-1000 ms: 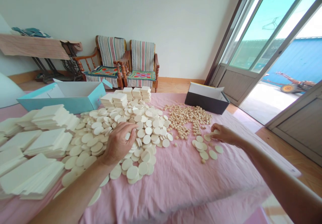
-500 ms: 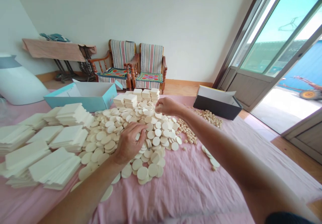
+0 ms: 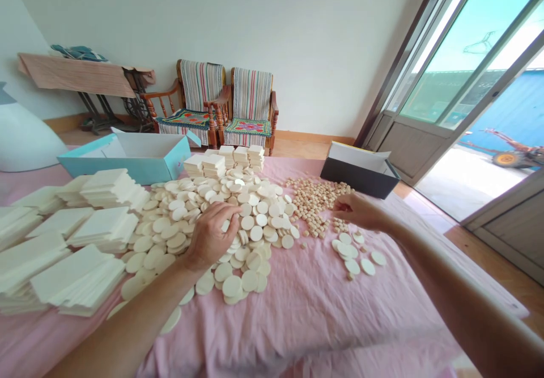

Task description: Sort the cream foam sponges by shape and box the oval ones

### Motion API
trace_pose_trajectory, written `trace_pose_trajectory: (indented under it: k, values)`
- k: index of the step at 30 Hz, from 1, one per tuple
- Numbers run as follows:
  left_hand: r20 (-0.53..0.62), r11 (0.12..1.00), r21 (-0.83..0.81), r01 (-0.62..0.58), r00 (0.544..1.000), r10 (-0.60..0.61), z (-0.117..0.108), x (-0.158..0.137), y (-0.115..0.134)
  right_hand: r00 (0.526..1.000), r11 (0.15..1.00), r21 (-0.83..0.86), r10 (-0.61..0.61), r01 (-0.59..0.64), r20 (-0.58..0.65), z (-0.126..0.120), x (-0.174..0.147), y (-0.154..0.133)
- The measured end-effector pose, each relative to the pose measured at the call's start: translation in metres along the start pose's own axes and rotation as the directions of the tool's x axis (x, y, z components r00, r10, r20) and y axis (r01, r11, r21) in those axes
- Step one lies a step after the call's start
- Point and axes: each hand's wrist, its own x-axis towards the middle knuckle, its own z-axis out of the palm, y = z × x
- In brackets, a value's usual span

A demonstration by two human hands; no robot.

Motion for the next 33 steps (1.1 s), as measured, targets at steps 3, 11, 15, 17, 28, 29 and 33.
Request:
trace_pose_trajectory:
  k: [3,11,15,17,28,29,33]
  values:
    - [0.0,1.0,0.017,0.006,1.0,-0.006,0.001,0.001,-0.001,0.99,0.987,-0.091,0.139,-0.135,0.035,0.016,-0.028,0.039]
    - [-0.005,0.998,0.059,0.01,1.0,-0.01,0.0,-0.001,-0.002,0.954,0.95,-0.084,0.297,-0.3,-0.048,0.054,-0.04,0.073]
    - [-0.006,0.998,0.063,0.013,1.0,-0.012,0.001,0.0,-0.002,0.936,0.938,0.101,0.341,-0.331,-0.093,0.045,-0.029,0.084]
    - [-0.004,0.998,0.066,0.017,1.0,-0.017,0.001,0.001,-0.002,0.922,0.925,0.205,0.354,-0.32,-0.159,0.034,-0.029,0.082]
    - [0.002,0.998,0.066,0.015,1.0,-0.015,0.001,0.0,-0.003,0.986,0.976,0.195,0.061,-0.092,0.158,0.043,-0.053,0.019]
    - [0.002,0.998,0.066,0.017,1.0,-0.017,0.001,0.0,-0.003,0.989,0.984,0.164,0.051,-0.074,0.138,0.045,-0.051,0.018]
    - [0.003,0.998,0.067,0.018,1.0,-0.018,0.001,0.0,-0.003,0.994,0.992,0.111,0.045,-0.055,0.098,0.048,-0.046,0.014]
